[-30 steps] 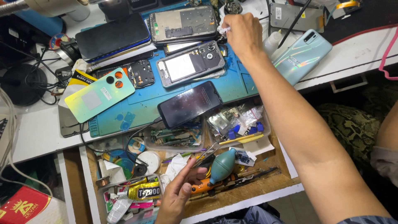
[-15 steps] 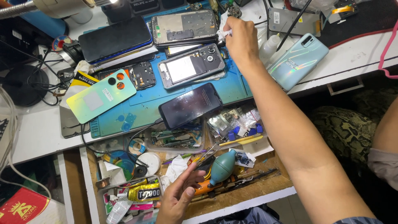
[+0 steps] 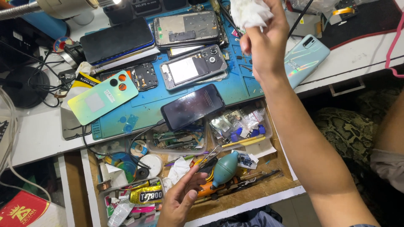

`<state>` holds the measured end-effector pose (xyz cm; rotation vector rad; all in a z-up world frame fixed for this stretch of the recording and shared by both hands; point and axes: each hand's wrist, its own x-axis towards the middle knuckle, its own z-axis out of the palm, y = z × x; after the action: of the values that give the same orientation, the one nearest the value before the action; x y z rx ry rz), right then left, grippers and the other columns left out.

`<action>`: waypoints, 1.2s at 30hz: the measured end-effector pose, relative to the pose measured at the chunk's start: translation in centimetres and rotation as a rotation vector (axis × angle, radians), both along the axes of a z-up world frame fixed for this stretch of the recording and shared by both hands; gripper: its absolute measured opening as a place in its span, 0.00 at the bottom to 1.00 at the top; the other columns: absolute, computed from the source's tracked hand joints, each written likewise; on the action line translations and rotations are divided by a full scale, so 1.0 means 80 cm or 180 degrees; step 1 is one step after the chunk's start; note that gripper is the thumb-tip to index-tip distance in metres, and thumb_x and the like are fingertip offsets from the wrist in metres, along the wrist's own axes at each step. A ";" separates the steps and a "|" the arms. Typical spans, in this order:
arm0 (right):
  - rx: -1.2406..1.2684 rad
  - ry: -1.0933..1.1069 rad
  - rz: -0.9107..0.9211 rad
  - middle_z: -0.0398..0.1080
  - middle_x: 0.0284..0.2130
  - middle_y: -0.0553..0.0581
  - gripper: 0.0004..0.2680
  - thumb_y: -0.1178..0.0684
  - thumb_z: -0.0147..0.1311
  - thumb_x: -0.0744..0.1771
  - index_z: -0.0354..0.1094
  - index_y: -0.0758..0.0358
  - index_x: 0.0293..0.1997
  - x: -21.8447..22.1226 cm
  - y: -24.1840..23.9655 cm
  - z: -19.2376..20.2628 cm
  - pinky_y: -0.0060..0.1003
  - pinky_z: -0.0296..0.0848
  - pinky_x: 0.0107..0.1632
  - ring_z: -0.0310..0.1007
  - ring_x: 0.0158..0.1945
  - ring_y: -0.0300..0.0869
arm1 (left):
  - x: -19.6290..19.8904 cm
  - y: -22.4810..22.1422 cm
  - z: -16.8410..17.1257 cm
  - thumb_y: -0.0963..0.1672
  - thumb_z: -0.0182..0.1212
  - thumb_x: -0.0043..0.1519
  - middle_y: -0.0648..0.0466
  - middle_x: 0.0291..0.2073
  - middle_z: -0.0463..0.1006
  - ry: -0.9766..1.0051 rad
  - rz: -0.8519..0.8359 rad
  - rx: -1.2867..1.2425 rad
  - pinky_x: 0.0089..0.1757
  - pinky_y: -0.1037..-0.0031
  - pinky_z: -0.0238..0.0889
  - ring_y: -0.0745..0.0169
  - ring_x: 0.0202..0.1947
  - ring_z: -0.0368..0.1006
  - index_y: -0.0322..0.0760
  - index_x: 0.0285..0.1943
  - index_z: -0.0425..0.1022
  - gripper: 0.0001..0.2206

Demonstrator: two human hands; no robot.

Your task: The person handles several disassembled smartphones on a cluttered workbench, picking up and examining internal components and back covers. They connect a charging cable to a smartphone, wipe the screen with a tissue, and interact with the device's touchscreen interface.

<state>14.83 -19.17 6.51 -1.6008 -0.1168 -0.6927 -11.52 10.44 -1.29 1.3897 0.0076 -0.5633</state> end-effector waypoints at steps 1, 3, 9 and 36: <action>0.0760 0.0329 0.0545 0.69 0.42 0.61 0.11 0.69 0.45 0.69 0.64 0.63 0.55 -0.023 0.001 0.004 0.29 0.58 0.19 0.62 0.19 0.35 | 0.000 -0.001 0.001 0.53 0.58 0.64 0.43 0.59 0.81 -0.0074 -0.0012 -0.0039 0.56 0.69 0.69 0.56 0.57 0.78 0.33 0.74 0.62 0.32; 0.1510 0.0677 0.1115 0.68 0.41 0.61 0.12 0.68 0.45 0.69 0.64 0.64 0.59 -0.075 0.006 -0.007 0.28 0.57 0.20 0.60 0.20 0.33 | 0.001 -0.002 0.007 0.53 0.58 0.64 0.43 0.59 0.81 -0.0147 0.0003 -0.0080 0.56 0.69 0.69 0.56 0.57 0.78 0.33 0.74 0.62 0.32; 0.2884 0.1981 0.2026 0.76 0.48 0.60 0.17 0.64 0.48 0.67 0.63 0.67 0.65 -0.211 0.043 -0.087 0.24 0.48 0.20 0.48 0.14 0.25 | 0.017 -0.025 0.035 0.52 0.59 0.63 0.43 0.59 0.80 -0.0021 0.0147 -0.0173 0.60 0.67 0.69 0.56 0.61 0.75 0.35 0.77 0.56 0.34; 0.1832 0.1896 0.2633 0.71 0.39 0.65 0.21 0.45 0.54 0.70 0.59 0.74 0.64 -0.366 0.122 -0.125 0.39 0.70 0.43 0.72 0.40 0.47 | 0.015 -0.051 0.042 0.59 0.45 0.68 0.45 0.53 0.81 -0.0800 0.1047 -0.0072 0.42 0.75 0.71 0.62 0.44 0.77 0.34 0.62 0.71 0.29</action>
<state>-14.42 -9.43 -3.48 -1.0006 -0.1134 0.3796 -10.29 6.32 2.05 1.3930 0.0268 -0.1138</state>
